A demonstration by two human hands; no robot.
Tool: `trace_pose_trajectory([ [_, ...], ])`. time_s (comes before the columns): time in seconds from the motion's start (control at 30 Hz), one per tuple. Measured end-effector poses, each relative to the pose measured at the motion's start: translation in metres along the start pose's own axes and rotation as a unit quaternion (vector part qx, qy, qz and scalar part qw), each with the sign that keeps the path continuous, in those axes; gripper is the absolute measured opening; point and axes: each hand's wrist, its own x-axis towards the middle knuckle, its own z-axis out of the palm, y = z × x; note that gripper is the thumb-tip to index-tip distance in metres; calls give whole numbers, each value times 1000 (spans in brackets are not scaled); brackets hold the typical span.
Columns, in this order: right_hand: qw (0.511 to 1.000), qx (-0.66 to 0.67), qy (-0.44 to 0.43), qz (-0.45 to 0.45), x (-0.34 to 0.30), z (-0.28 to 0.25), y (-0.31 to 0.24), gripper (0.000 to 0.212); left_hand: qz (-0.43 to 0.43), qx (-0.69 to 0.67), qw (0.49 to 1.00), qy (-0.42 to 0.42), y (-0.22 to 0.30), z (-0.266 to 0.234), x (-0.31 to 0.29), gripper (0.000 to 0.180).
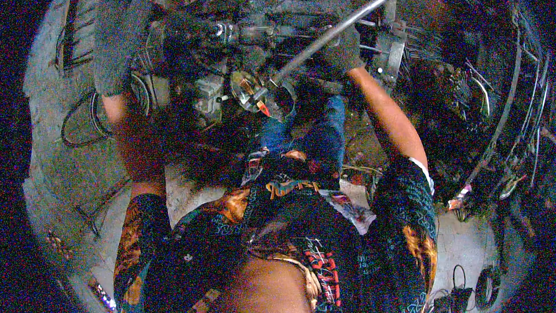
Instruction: Manually bending metal wires using a specialized mechanical bending jig on a fabrication floor.
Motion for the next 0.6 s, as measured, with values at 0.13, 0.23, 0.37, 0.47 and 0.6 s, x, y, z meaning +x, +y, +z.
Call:
trace_pose_trajectory([
  [0.13, 997, 66, -28, 32, -6, -13, -14, 29, -17, -84, 990, 111, -5, 18, -13, 25],
  [0.23, 992, 125, 10, 25, -1, 3, -20, 32, -32, -37, 998, -37, 8, -19, -11, 24],
  [0.37, 996, 12, 83, 24, -5, -6, -21, 34, -84, -274, 904, 318, 4, 53, -6, 26],
  [0.47, 994, 81, 50, 45, -5, -4, -25, 31, 101, -15, 995, 23, 6, -1, -16, 32],
  [0.6, 995, 51, 85, 22, -13, 12, 11, 43, -40, -40, 997, 55, 6, 10, -13, 33],
])
